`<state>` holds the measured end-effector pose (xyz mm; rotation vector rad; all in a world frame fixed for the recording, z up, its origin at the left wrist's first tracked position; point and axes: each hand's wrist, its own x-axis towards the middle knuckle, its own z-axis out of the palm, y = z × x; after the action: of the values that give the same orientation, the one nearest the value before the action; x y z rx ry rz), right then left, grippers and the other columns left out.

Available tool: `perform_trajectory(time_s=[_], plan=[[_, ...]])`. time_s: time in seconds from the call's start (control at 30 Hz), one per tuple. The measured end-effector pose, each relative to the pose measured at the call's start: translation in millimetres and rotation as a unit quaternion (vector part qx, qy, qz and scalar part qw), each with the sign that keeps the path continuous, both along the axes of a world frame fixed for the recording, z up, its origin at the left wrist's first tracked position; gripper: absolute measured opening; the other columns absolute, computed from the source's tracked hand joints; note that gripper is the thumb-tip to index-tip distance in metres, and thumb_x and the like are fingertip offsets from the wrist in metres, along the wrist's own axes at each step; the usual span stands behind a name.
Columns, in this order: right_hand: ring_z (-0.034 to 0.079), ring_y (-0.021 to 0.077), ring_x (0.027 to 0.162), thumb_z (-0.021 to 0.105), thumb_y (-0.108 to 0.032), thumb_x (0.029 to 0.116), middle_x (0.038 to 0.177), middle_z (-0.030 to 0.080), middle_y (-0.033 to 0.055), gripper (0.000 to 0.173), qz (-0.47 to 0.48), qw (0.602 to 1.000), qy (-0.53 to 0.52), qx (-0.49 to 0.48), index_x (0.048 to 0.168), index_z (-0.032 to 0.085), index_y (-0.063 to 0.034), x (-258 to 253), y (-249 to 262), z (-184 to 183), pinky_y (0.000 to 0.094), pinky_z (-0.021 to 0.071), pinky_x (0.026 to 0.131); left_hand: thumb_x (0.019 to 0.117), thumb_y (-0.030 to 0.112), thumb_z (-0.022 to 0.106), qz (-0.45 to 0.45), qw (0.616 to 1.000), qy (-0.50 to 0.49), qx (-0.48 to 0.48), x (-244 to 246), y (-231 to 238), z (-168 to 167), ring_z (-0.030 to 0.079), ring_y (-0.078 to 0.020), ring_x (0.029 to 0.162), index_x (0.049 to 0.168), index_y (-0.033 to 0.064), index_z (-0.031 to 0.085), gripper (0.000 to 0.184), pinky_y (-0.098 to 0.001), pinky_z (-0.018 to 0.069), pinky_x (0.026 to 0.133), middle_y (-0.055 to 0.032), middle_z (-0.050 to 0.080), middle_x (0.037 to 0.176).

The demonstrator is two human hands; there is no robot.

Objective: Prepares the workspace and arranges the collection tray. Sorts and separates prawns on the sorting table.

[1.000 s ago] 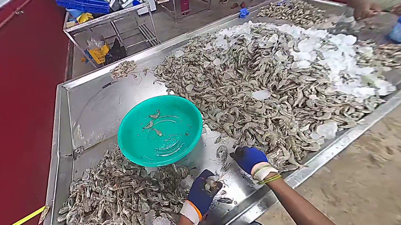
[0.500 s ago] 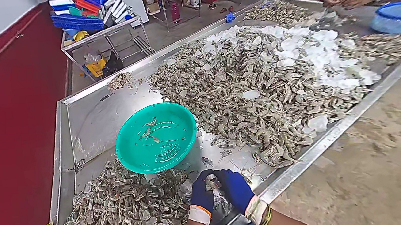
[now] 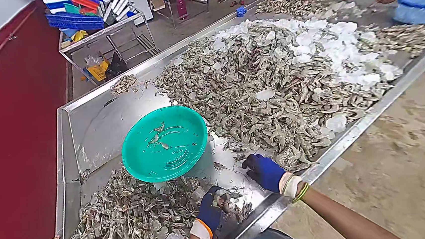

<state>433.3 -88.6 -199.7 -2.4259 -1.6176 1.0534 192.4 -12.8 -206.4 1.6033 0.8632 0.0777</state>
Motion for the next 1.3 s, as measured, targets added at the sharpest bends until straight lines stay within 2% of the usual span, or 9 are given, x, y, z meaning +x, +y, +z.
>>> perform_trajectory(time_s=[0.17, 0.33, 0.5, 0.67, 0.83, 0.9, 0.97, 1.03, 1.3], plan=[[0.067, 0.0416, 0.108, 0.057, -0.022, 0.1049, 0.11, 0.069, 0.0253, 0.031, 0.088, 0.967, 0.198, 0.131, 0.12, 0.067, 0.0026, -43, 9, -4, 0.0603, 0.0507, 0.096, 0.0953, -0.004, 0.054, 0.044, 0.997, -0.037, 0.041, 10, 1, -5, 0.066, -0.0151, 0.097, 0.128, -0.0055, 0.06, 0.033, -0.0331, 0.0548, 0.092, -0.0162, 0.068, 0.111], [0.063, 0.0168, 0.086, 0.044, -0.015, 0.1053, 0.093, 0.066, 0.0128, 0.032, -0.094, 0.939, 0.258, 0.207, 0.109, 0.066, 0.0064, -26, -24, -9, 0.0379, 0.0533, 0.083, 0.0934, -0.006, 0.056, 0.088, 0.993, -0.055, 0.058, -7, 12, -4, 0.065, -0.0158, 0.106, 0.127, -0.0087, 0.061, 0.034, -0.0323, 0.0518, 0.098, -0.0193, 0.068, 0.116], [0.055, 0.0499, 0.131, 0.059, -0.012, 0.1019, 0.143, 0.055, 0.0309, 0.04, -0.145, 0.98, -0.068, 0.114, 0.141, 0.06, -0.0042, 61, 13, -29, 0.0653, 0.0456, 0.106, 0.0901, -0.009, 0.054, 0.07, 0.989, -0.132, 0.001, -1, 11, -1, 0.063, -0.0046, 0.09, 0.132, -0.0116, 0.049, 0.042, -0.0211, 0.0544, 0.084, -0.0105, 0.065, 0.105], [0.064, 0.0466, 0.119, 0.053, -0.014, 0.1034, 0.153, 0.046, 0.0273, 0.063, -0.251, 0.968, -0.004, 0.018, 0.163, 0.031, -0.0143, 6, 34, -28, 0.0632, 0.0535, 0.097, 0.0821, -0.008, 0.06, 0.134, 0.971, -0.198, -0.018, 2, 1, -3, 0.065, -0.0026, 0.075, 0.13, -0.0118, 0.048, 0.05, -0.0218, 0.0593, 0.069, -0.0047, 0.064, 0.096], [0.064, 0.0426, 0.121, 0.052, -0.019, 0.1062, 0.138, 0.063, 0.021, 0.034, -0.191, 0.98, -0.033, 0.048, 0.136, 0.068, -0.0177, 38, 14, 1, 0.0652, 0.049, 0.101, 0.087, 0.001, 0.069, 0.261, 0.956, -0.126, 0.039, -14, 6, -11, 0.06, 0.0028, 0.074, 0.12, -0.0117, 0.059, 0.037, -0.0163, 0.0538, 0.071, -0.0043, 0.065, 0.09], [0.062, 0.0424, 0.123, 0.059, -0.014, 0.1026, 0.133, 0.066, 0.0199, 0.027, -0.093, 0.991, -0.04, 0.084, 0.125, 0.075, -0.0151, 36, 30, -3, 0.0643, 0.0485, 0.102, 0.0854, 0.0, 0.069, 0.248, 0.966, -0.069, 0.029, -12, 5, -6, 0.063, -0.0076, 0.076, 0.125, -0.0104, 0.059, 0.042, -0.0254, 0.056, 0.074, -0.0114, 0.066, 0.094], [0.058, 0.0443, 0.127, 0.067, -0.013, 0.0963, 0.134, 0.066, 0.0192, 0.025, 0.002, 0.992, -0.057, 0.112, 0.118, 0.078, -0.0128, 23, 47, -26, 0.0636, 0.0449, 0.106, 0.0826, -0.004, 0.073, 0.207, 0.976, -0.068, 0.012, -7, 2, -4, 0.07, -0.0162, 0.094, 0.124, -0.0086, 0.062, 0.043, -0.0323, 0.0579, 0.088, -0.0163, 0.071, 0.108], [0.059, 0.0455, 0.124, 0.067, -0.011, 0.0951, 0.127, 0.068, 0.0214, 0.021, 0.07, 0.981, -0.082, 0.16, 0.114, 0.077, -0.0095, 9, 47, -55, 0.0639, 0.0449, 0.106, 0.0821, -0.011, 0.067, 0.178, 0.98, -0.093, -0.017, 1, 2, -12, 0.074, -0.0177, 0.094, 0.119, -0.0037, 0.066, 0.037, -0.0346, 0.0633, 0.08, -0.0133, 0.074, 0.109], [0.057, 0.0435, 0.129, 0.063, -0.011, 0.0983, 0.132, 0.066, 0.0213, 0.023, 0.081, 0.982, -0.077, 0.152, 0.116, 0.076, -0.0052, -24, 30, -45, 0.0595, 0.0389, 0.114, 0.0921, -0.004, 0.061, 0.148, 0.987, -0.036, 0.05, 6, -5, -16, 0.07, -0.0151, 0.102, 0.123, 0.0057, 0.07, 0.034, -0.0357, 0.0582, 0.092, -0.0097, 0.072, 0.117]])
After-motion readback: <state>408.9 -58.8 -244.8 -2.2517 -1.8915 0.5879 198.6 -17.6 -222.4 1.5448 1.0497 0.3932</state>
